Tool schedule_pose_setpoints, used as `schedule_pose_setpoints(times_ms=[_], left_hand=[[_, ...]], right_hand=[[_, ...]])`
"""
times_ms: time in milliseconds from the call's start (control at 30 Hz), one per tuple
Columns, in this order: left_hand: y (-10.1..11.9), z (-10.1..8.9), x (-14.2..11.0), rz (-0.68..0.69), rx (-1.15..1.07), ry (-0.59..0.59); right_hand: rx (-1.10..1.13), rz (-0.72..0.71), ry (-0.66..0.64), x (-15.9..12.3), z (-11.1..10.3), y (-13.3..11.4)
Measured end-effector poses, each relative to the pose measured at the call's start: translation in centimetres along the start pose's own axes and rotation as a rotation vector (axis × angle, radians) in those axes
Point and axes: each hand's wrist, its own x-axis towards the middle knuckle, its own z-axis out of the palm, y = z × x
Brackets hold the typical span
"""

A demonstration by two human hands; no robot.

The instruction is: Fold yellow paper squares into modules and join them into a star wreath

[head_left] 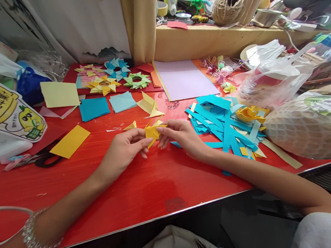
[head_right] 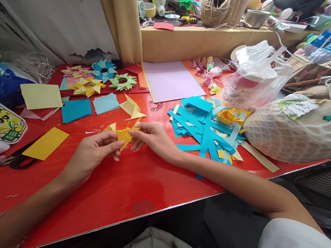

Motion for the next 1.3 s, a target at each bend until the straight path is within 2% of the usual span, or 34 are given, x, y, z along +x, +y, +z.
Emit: schedule_pose_setpoints(times_ms=[133, 200, 300, 400, 467, 600, 700, 767, 933, 1100, 1233, 1300], left_hand=[[0.0, 0.2, 0.2, -0.054, -0.104, 0.014], [-0.1, 0.1, 0.2, -0.072, -0.087, -0.024], [-0.1, -0.1, 0.1, -0.045, 0.090, -0.084], [0.0, -0.3, 0.0, 0.045, 0.270, -0.041], [0.1, -0.5, -0.1, 0.086, 0.291, -0.020], [0.3, -0.5, -0.1, 0.081, 0.173, 0.018], [0.3, -0.3, -0.1, 0.061, 0.038, 0.095], [0.3, -0.2, -0.1, 0.049, 0.019, 0.107], [0.3, -0.2, -0.2, 0.059, 0.210, 0.059], [0.2, 0.0, -0.5, 0.127, 0.262, 0.105], [0.1, 0.0, -0.7, 0.165, 0.393, 0.084], [0.1, 0.0, -0.7, 0.144, 0.390, 0.069]], right_hand=[[0.031, 0.011, -0.032, 0.1, 0.1, 0.3], [0.008, 0.033, -0.055, 0.1, 0.1, 0.3], [-0.044, 0.061, -0.078, 0.0, 0.1, -0.1], [-0.127, 0.058, -0.131, -0.2, 0.0, -0.4], [-0.158, 0.076, -0.160, -0.2, 0.1, -0.5], [-0.105, 0.132, -0.179, -0.1, 0.1, -0.4], [-0.098, 0.116, -0.196, 0.0, 0.2, -0.4], [-0.135, 0.098, -0.193, -0.1, 0.2, -0.5], [-0.203, 0.083, -0.224, -0.4, 0.4, -0.9], [-0.176, 0.135, -0.254, -0.5, 0.6, -1.0], [-0.233, 0.135, -0.248, -0.7, 0.7, -0.9], [-0.260, 0.144, -0.244, -0.9, 0.6, -0.9]])
